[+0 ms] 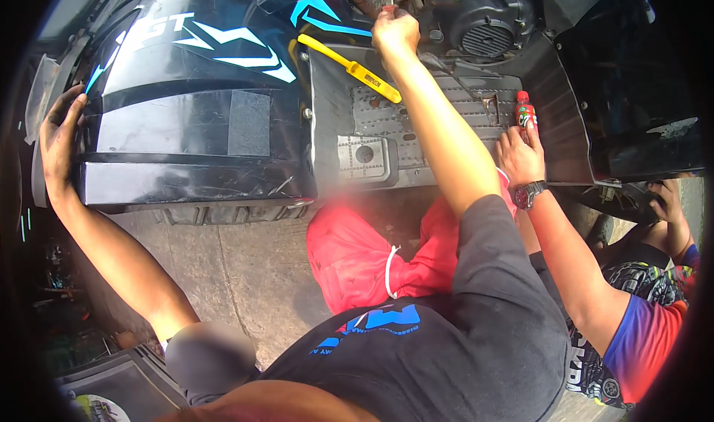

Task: The person cleans and scrapes parts of an all-terrain vehicle using a wire brush and a screwdriver, while another person assists by holding a bottle.

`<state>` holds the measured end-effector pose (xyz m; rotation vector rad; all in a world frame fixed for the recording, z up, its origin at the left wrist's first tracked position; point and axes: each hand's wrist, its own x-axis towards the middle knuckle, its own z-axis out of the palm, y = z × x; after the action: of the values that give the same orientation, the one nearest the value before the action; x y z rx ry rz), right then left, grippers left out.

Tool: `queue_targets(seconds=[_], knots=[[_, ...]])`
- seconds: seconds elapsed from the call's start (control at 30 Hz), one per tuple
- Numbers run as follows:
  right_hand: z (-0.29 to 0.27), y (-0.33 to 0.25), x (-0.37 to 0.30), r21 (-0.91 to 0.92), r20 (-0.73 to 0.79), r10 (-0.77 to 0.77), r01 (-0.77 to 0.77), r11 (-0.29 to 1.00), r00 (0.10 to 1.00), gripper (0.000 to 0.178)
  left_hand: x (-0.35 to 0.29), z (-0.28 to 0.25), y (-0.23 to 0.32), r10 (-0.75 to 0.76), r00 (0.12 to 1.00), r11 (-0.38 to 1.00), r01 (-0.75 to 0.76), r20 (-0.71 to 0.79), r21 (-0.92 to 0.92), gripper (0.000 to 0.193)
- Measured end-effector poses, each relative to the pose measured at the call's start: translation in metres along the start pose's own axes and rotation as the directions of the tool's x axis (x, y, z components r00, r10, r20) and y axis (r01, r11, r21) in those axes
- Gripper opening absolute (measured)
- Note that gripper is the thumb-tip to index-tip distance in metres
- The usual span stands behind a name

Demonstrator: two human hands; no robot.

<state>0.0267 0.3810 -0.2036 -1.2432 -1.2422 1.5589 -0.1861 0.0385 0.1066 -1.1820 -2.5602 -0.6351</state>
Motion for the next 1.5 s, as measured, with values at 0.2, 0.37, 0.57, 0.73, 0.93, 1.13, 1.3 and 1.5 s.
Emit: queue_targets(seconds=[0.2,0.37,0.57,0.73,0.93,1.13,1.3,1.5], knots=[[-0.068,0.034,-0.037,-0.419,0.115,-0.375,0.387,0.822,0.92,0.035,-0.009,0.004,0.011,-0.001,0.998,1.0,0.0,-0.057,-0.012,0.039],[-0.068,0.017,-0.045,-0.598,0.14,-0.343,0.355,0.718,0.929,0.04,-0.005,0.0,0.004,-0.011,0.999,1.0,0.012,-0.039,0.014,0.038],[-0.072,0.027,-0.012,-0.469,0.143,-0.237,0.276,0.839,0.961,0.043,0.002,0.0,0.0,-0.007,1.0,1.0,0.007,-0.004,-0.005,0.039],[-0.072,0.036,-0.021,-0.033,0.197,-0.145,0.155,0.987,0.97,0.026,0.0,-0.004,-0.006,-0.013,1.0,1.0,0.014,-0.01,0.007,0.038],[-0.09,0.011,-0.047,0.19,0.34,-0.083,0.018,0.982,0.937,0.041,-0.002,-0.002,-0.002,-0.011,1.0,1.0,0.011,-0.022,0.019,0.038],[-0.096,0.007,-0.044,0.266,0.464,-0.036,-0.101,0.959,0.885,0.052,0.001,0.0,-0.002,-0.005,1.0,1.0,0.005,-0.007,0.004,0.038],[-0.101,0.015,-0.059,0.457,0.396,0.081,-0.272,0.847,0.915,0.045,0.004,0.004,0.002,0.01,1.0,0.999,-0.01,-0.009,-0.04,0.037],[-0.059,0.023,-0.153,0.474,0.704,0.036,-0.506,0.72,0.709,0.057,0.008,-0.006,-0.021,-0.053,0.999,0.997,0.052,-0.011,-0.054,0.037]])
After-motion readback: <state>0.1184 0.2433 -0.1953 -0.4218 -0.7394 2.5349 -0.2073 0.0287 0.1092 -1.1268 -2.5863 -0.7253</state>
